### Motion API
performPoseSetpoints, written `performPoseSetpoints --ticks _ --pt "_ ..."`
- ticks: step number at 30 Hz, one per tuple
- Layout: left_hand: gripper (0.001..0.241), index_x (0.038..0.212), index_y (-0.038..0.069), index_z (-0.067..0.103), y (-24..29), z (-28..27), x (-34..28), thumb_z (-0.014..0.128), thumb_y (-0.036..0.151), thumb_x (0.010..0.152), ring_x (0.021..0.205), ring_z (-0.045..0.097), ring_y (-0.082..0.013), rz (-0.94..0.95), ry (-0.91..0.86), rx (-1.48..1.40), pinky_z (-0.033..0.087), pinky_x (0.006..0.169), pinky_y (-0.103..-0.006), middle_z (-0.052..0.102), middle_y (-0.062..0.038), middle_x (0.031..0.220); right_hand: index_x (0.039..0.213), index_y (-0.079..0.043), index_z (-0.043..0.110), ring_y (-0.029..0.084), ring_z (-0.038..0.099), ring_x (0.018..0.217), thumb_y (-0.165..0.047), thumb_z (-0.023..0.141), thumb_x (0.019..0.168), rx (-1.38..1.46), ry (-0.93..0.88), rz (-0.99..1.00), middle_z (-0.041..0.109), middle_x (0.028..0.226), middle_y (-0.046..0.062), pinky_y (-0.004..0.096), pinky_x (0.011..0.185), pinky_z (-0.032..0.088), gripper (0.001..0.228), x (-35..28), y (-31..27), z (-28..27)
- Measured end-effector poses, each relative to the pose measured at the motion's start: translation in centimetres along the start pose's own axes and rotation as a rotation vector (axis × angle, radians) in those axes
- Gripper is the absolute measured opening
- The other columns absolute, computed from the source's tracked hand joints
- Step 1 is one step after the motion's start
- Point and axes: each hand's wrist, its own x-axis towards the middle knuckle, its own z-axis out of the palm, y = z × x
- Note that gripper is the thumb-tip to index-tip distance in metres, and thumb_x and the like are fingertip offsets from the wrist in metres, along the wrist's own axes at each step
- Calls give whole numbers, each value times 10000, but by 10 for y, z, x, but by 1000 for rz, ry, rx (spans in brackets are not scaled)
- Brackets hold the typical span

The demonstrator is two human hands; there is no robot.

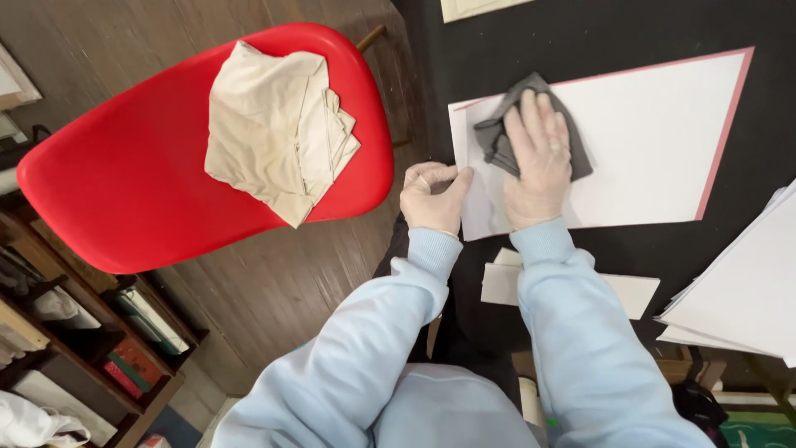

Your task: Preparing art prints and backing materials for framing using clamps and cleaning cloths.

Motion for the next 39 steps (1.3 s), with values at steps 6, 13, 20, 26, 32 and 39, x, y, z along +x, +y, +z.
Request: performPoseSetpoints --ticks 6,13,20,26,32,39 --pt "176 816 20 790 -9 1 5 888 132 721 836 642 -143 35 12 -24 580 754 -290 628 -43 1027 1385 -18 637 327 458 1499 -36 681 1009 2 -77 -133 545 1560 131 507 1254 372 380 8 -7 10" --pt "304 1060 19 706 -10 -28 23 760 10 761 938 657 -169 222 -96 2 572 870 -301 668 -65 1074 1395 -73 640 248 506 1456 -12 643 913 -46 -253 -421 587 1522 77 427 1223 421 486 10 -9 11" --pt "398 1286 105 666 47 28 37 675 3 901 1226 592 -316 1059 -592 821 532 1031 -395 561 -94 1449 1290 -29 632 317 634 1142 -95 628 933 323 -642 -19 675 1235 177 432 963 521 363 -43 -3 28" --pt "497 1310 104 655 42 29 45 663 -15 828 1277 550 -295 1247 -557 1074 538 1020 -353 494 -92 1501 1169 -135 683 366 640 1093 -76 620 898 105 -801 -296 695 1138 143 473 938 534 284 -104 -10 43" --pt "556 1384 121 620 57 12 51 719 40 844 1312 534 -305 1130 -730 885 492 1094 -400 515 -97 1486 1235 -61 704 416 610 1182 86 590 713 737 -695 -220 678 1246 204 470 1050 487 555 -112 -63 20" --pt "941 1432 -30 517 98 8 43 901 315 645 1275 497 -409 1122 -410 931 416 1072 -488 518 -216 1363 1231 -46 693 346 691 1159 62 668 813 941 -587 -42 724 1235 168 413 1016 546 432 -136 -79 -71"
